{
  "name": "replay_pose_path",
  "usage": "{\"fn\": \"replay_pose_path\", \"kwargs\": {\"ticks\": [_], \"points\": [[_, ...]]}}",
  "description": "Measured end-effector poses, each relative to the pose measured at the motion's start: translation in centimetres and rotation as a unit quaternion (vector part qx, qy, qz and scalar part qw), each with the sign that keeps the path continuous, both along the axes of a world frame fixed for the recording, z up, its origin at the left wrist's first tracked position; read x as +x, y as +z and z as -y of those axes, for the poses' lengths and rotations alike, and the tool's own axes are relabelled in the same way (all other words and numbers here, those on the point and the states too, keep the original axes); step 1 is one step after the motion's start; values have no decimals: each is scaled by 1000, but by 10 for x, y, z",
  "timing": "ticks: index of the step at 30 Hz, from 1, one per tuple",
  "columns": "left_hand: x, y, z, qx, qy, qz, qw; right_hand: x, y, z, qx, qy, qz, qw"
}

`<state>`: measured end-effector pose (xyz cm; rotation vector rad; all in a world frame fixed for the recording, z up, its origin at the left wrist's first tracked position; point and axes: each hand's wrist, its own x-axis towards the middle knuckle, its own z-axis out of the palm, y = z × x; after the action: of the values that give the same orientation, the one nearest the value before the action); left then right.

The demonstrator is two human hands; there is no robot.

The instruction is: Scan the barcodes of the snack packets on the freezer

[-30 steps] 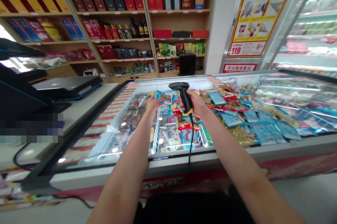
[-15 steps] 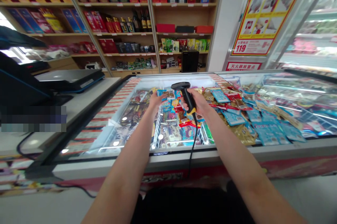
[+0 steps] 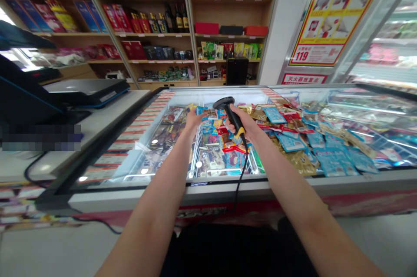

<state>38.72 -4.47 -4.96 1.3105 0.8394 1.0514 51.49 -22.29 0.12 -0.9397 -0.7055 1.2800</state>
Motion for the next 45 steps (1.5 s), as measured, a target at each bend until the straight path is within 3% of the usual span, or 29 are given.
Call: {"fn": "replay_pose_path", "kwargs": {"ticks": [45], "points": [[-3, 10, 9, -12, 20, -25, 999, -5, 0, 2, -13, -5, 4, 1000]]}}
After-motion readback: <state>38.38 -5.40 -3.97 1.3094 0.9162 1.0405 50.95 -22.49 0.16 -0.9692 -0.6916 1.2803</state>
